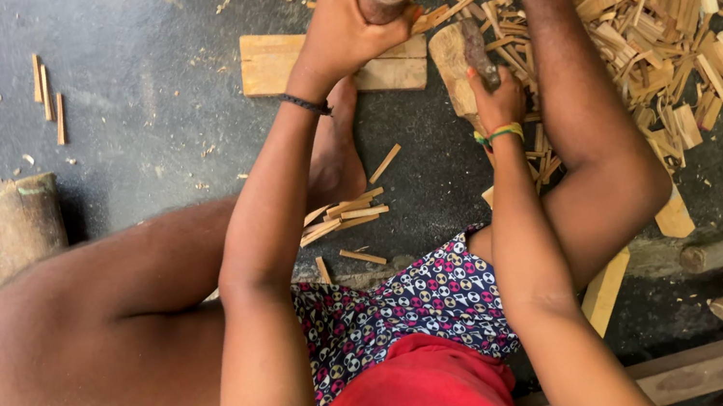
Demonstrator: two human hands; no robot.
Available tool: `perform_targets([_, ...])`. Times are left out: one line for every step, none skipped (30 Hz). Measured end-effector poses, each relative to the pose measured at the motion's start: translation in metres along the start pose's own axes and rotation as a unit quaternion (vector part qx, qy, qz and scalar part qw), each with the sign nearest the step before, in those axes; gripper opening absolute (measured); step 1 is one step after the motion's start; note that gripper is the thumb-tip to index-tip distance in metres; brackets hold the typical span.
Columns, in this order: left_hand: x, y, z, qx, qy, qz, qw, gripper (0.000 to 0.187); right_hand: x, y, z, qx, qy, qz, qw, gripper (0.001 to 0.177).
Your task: The person is sitting on the floor, using a chisel and a wooden mallet to carve a piece of wood. They repeatedly strike the chisel to remove wood shavings and shape the wood.
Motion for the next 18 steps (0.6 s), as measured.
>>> perform_targets([0.002, 0.000, 0.001, -0.008, -0.011, 0.011, 1.000, 0.032, 0.002, -0.003, 0.006, 0.015, -0.020, -0.004, 1.000, 0.079])
perform_targets([0.003, -0.002, 0.002, -0.014, -0.024, 0.024, 0.999, 0.033, 0.006, -0.008, 0.010, 0.028, -0.040, -0.007, 0.999, 0.084])
perform_targets([0.003, -0.003, 0.002, -0.010, -0.024, 0.046, 0.999, 0.034, 0.008, -0.013, 0.015, 0.041, -0.059, -0.010, 0.997, 0.090])
perform_targets([0.002, -0.002, 0.002, -0.009, -0.023, 0.069, 0.997, 0.034, 0.011, -0.020, 0.019, 0.044, -0.058, -0.002, 0.997, 0.097])
perform_targets([0.001, -0.003, 0.002, -0.008, -0.023, 0.092, 0.995, 0.035, 0.016, -0.030, 0.023, 0.046, -0.057, 0.006, 0.997, 0.104])
perform_targets([0.001, -0.001, 0.002, -0.027, -0.022, 0.089, 0.995, 0.036, 0.020, -0.038, 0.028, 0.050, -0.056, 0.010, 0.997, 0.112])
perform_targets([0.000, 0.001, 0.003, -0.046, -0.020, 0.086, 0.995, 0.037, 0.023, -0.044, 0.033, 0.025, -0.074, 0.024, 0.997, 0.111])
perform_targets([0.000, 0.004, 0.006, -0.065, -0.019, 0.083, 0.994, 0.038, 0.025, -0.049, 0.037, -0.001, -0.092, 0.036, 0.995, 0.112])
perform_targets([0.001, 0.005, 0.010, -0.053, -0.033, 0.069, 0.996, 0.036, 0.027, -0.053, 0.041, -0.028, -0.110, 0.049, 0.992, 0.112])
perform_targets([0.001, 0.007, 0.015, -0.041, -0.047, 0.056, 0.996, 0.035, 0.027, -0.057, 0.045, -0.022, -0.122, 0.038, 0.992, 0.113])
perform_targets([0.001, 0.008, 0.021, -0.029, -0.062, 0.043, 0.997, 0.033, 0.026, -0.060, 0.049, -0.017, -0.134, 0.027, 0.990, 0.113])
perform_targets([0.003, 0.011, 0.026, -0.006, -0.072, 0.042, 0.996, 0.030, 0.024, -0.062, 0.053, -0.010, -0.145, 0.015, 0.989, 0.114])
perform_targets([0.004, 0.014, 0.032, 0.016, -0.082, 0.042, 0.996, 0.027, 0.023, -0.066, 0.053, 0.002, -0.162, 0.017, 0.987, 0.117])
perform_targets([0.005, 0.016, 0.035, 0.037, -0.090, 0.043, 0.994, 0.024, 0.023, -0.070, 0.051, 0.013, -0.178, 0.017, 0.984, 0.120])
perform_targets([0.006, 0.015, 0.037, 0.045, -0.102, 0.043, 0.993, 0.023, 0.023, -0.073, 0.045, 0.024, -0.193, 0.018, 0.981, 0.124])
perform_targets([0.008, 0.017, 0.038, 0.050, -0.113, 0.041, 0.991, 0.023, 0.023, -0.071, 0.037, 0.021, -0.187, 0.019, 0.982, 0.120])
perform_targets([0.010, 0.020, 0.039, 0.055, -0.125, 0.040, 0.990, 0.023, 0.021, -0.067, 0.027, 0.018, -0.182, 0.020, 0.983, 0.116])
perform_targets([0.010, 0.019, 0.038, 0.068, -0.123, 0.042, 0.989, 0.023, 0.017, -0.067, 0.014, 0.012, -0.176, 0.024, 0.984, 0.112])
Point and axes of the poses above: each hand's wrist, its own y-axis towards the middle knuckle, its own x-axis out of the back of the hand, z = x × y, the point moved 1 cm from there along y, towards the middle knuckle, and after that the axes turned 5 degrees about x, right-handed, at the moved point
